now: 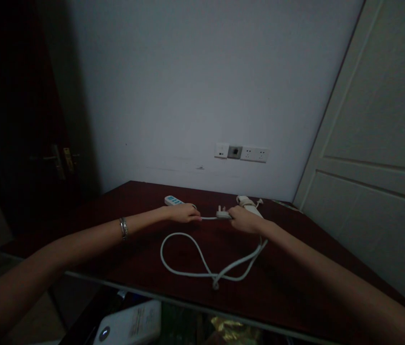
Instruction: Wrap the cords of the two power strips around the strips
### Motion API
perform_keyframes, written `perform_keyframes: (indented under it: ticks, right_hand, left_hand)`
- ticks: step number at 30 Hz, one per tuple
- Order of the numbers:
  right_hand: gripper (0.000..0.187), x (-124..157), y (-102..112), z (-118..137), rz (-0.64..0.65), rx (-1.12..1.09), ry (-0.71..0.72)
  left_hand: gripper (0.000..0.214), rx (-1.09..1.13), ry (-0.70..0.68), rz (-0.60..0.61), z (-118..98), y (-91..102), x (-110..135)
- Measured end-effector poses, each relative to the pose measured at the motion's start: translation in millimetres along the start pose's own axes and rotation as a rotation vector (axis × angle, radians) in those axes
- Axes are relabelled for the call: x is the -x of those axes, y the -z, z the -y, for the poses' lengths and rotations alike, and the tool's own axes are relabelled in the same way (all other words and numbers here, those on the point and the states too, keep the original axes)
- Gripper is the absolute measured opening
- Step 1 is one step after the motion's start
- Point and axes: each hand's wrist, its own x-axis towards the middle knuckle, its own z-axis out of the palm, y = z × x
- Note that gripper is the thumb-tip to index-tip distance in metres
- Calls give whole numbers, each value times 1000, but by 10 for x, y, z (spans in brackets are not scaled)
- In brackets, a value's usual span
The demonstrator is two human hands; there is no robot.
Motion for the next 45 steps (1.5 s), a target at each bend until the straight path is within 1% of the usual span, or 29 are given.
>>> perform_keyframes:
  ticks: [2, 5, 10, 16, 19, 21, 23, 24, 26, 28, 29, 31, 33, 35, 37, 39, 42, 45]
  right_hand:
    - [20, 17, -15, 5, 26, 24, 14]
    - [23, 26, -29, 12, 57, 49, 26]
    - [23, 46, -89, 82, 85, 92, 23]
    - [25, 102, -204, 140, 97, 134, 5]
    - [26, 124, -199, 133, 89, 130, 6]
    - [27, 143, -179, 127, 78, 128, 2]
    - [27, 165, -156, 118, 64, 124, -7]
    - [27, 175, -144, 109, 58, 119, -9]
    - [26, 189, -123, 77, 43, 101, 0]
    - [24, 191, -100, 30, 28, 79, 15]
    - [23, 189, -88, 3, 19, 63, 22]
    - [21, 180, -59, -47, -7, 26, 30]
    - [19, 175, -18, -84, -48, -9, 36]
    - [19, 177, 34, -111, -95, -32, 53]
    - [19, 184, 97, -144, -141, -59, 61]
    - [20, 189, 168, -195, -198, -114, 41]
    - [24, 184, 289, -315, -320, -216, -7]
    - [28, 164, 431, -463, -485, -261, -56]
  left_hand:
    - [31, -1, -37, -4, 2, -65, -10]
    - [32, -1, -44, -9, 13, -108, -18]
    - [33, -5, -22, 54, -9, -147, -4]
    - [32, 36, -5, 96, -64, -240, 76]
    - [34, 61, 8, 100, -76, -269, 113]
    - [34, 113, -6, 70, -51, -262, 116]
    - [31, 175, 29, -36, 27, -224, 97]
    - [31, 190, 79, -107, 92, -193, 82]
    - [32, 154, 240, -232, 267, -127, 53]
    - [35, 93, 344, -246, 476, -86, 39]
    - [38, 62, 382, -223, 577, -85, 39]
    - [52, -7, 455, -164, 747, -132, 43]
    - [68, -64, 501, -94, 861, -225, 35]
    - [76, -99, 519, -18, 935, -324, 6]
    - [76, -121, 521, 49, 998, -394, -35]
    - [69, -145, 518, 88, 1067, -417, -68]
    - [57, -180, 495, 104, 1175, -373, -67]
    - [52, -189, 442, 100, 1229, -268, 7]
